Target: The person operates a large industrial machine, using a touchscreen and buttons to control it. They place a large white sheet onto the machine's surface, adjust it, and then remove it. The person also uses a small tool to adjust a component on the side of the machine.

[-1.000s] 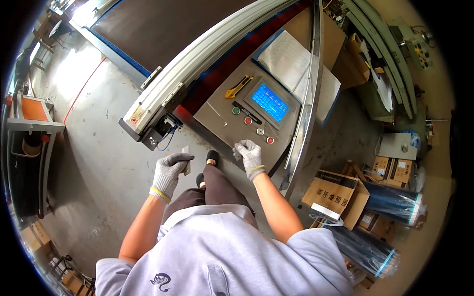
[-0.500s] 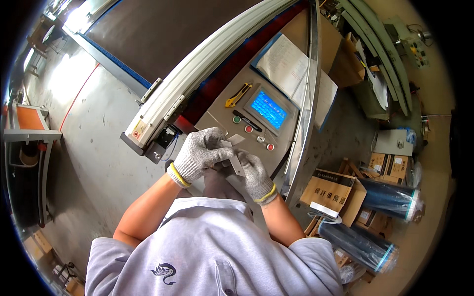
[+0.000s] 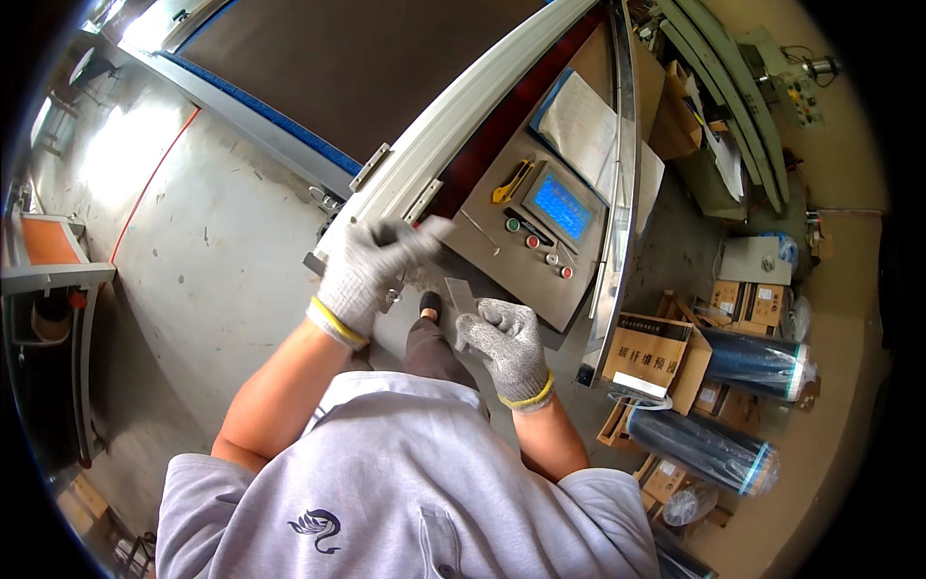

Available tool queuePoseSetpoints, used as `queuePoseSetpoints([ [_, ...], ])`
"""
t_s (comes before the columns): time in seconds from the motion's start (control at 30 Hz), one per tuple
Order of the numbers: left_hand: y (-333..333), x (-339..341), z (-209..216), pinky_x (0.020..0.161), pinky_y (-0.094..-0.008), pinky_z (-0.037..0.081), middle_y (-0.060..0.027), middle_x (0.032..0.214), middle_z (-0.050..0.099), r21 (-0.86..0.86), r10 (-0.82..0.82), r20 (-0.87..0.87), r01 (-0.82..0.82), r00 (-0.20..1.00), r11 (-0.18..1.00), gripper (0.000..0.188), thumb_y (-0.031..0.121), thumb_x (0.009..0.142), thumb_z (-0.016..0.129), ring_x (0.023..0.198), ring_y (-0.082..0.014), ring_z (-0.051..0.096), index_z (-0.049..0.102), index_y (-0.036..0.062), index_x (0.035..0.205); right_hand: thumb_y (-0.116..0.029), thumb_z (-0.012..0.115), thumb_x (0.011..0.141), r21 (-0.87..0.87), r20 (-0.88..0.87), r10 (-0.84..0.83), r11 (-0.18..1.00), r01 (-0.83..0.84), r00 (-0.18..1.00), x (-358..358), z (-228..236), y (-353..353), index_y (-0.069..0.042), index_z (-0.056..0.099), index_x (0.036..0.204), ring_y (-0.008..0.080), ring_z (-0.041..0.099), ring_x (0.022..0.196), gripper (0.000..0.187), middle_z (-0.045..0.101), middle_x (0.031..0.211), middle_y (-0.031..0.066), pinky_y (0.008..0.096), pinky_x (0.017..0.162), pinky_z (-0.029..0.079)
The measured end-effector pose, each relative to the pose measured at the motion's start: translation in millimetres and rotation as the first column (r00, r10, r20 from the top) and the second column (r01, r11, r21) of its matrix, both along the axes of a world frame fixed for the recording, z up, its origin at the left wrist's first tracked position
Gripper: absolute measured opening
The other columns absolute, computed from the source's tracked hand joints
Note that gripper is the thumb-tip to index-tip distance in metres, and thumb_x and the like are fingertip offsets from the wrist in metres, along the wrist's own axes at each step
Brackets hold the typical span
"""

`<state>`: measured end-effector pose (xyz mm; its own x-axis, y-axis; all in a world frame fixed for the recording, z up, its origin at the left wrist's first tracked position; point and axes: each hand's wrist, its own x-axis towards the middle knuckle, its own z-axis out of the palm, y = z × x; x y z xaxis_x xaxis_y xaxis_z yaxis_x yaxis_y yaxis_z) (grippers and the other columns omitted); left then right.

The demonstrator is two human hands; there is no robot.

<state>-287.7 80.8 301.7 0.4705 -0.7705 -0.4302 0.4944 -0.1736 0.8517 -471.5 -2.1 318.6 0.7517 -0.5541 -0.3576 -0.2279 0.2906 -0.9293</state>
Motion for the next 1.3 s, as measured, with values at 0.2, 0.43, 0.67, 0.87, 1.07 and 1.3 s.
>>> queuePoseSetpoints([
  [0.2, 39.7, 33.0, -8.9, 0.068, -0.0271, 0.054, -0.0063, 0.078, 0.069, -0.023, -0.144, -0.06, 0.143, 0.988, 0.989, 0.031, 0.03, 0.093, 0.068, 0.071, -0.012, 0.066, 0.069, -0.0009, 0.09, -0.006, 0.063, 0.092, -0.025, -0.04, -0.105, 0.994, 0.104, 0.994, 24.8, 19.9, 35.4, 0.002, 0.066, 0.076, 0.0044, 0.052, 0.063, 0.017, 0.062, 0.067, 0.0004, 0.022, 0.057, 0.041],
  [0.43, 57.1, 14.9, -17.9, 0.087, -0.0315, 0.051, -0.0073, 0.097, 0.069, -0.253, -0.268, -0.286, 0.198, 0.92, 0.947, 0.03, 0.028, 0.096, 0.064, 0.093, -0.0152, 0.064, 0.064, 0.0012, 0.109, -0.005, 0.063, 0.092, -0.219, -0.116, -0.127, 0.971, 0.099, 0.985, 36.8, 27.8, 57.0, 0.002, 0.064, 0.076, 0.0054, 0.052, 0.063, 0.018, 0.061, 0.066, 0.0012, 0.0244, 0.057, 0.041],
  [0.67, 53.0, 9.8, -4.3, 0.079, -0.0239, 0.05, -0.0012, 0.091, 0.069, -0.29, -0.365, -0.135, 0.316, 0.921, 0.903, 0.024, 0.019, 0.091, 0.069, 0.082, -0.008, 0.059, 0.069, -0.0008, 0.105, -0.005, 0.065, 0.09, -0.397, -0.146, -0.146, 0.915, 0.077, 0.978, 30.9, 17.6, 55.6, 0.004, 0.062, 0.074, 0.0084, 0.051, 0.059, 0.019, 0.058, 0.062, 0.0059, 0.0276, 0.053, 0.04],
  [0.87, 41.0, 2.9, -8.6, 0.068, -0.0218, 0.047, 0.0012, 0.083, 0.066, -0.208, -0.304, -0.192, 0.264, 0.933, 0.942, 0.019, 0.016, 0.084, 0.076, 0.074, -0.0058, 0.057, 0.071, 0.0013, 0.095, -0.004, 0.066, 0.088, -0.405, -0.087, -0.117, 0.911, 0.072, 0.989, 30.9, 18.1, 46.3, 0.005, 0.062, 0.077, 0.0118, 0.051, 0.058, 0.015, 0.058, 0.065, 0.0096, 0.0301, 0.054, 0.041],
  [1.07, 30.5, 1.3, -7.1, 0.06, -0.0189, 0.039, 0.0047, 0.078, 0.064, -0.105, -0.286, -0.074, 0.278, 0.955, 0.955, 0.017, 0.014, 0.083, 0.077, 0.067, -0.0019, 0.05, 0.071, 0.0019, 0.093, -0.01, 0.072, 0.085, -0.54, -0.122, -0.01, 0.84, -0.057, 0.993, 27.7, 23.6, 25.4, 0.003, 0.062, 0.077, 0.0125, 0.052, 0.058, 0.018, 0.06, 0.069, 0.0095, 0.0298, 0.055, 0.044],
  [1.3, 24.5, -5.6, -19.9, 0.059, -0.0193, 0.042, 0.0023, 0.078, 0.065, -0.062, -0.217, -0.065, 0.213, 0.974, 0.975, 0.018, 0.012, 0.08, 0.077, 0.065, -0.0042, 0.054, 0.07, 0.002, 0.093, -0.013, 0.074, 0.084, -0.482, -0.189, 0.183, 0.839, -0.253, 0.965, 15.8, 7.5, -0.2, 0.003, 0.061, 0.074, 0.0144, 0.048, 0.055, 0.022, 0.055, 0.064, 0.0114, 0.0326, 0.053, 0.041],
])
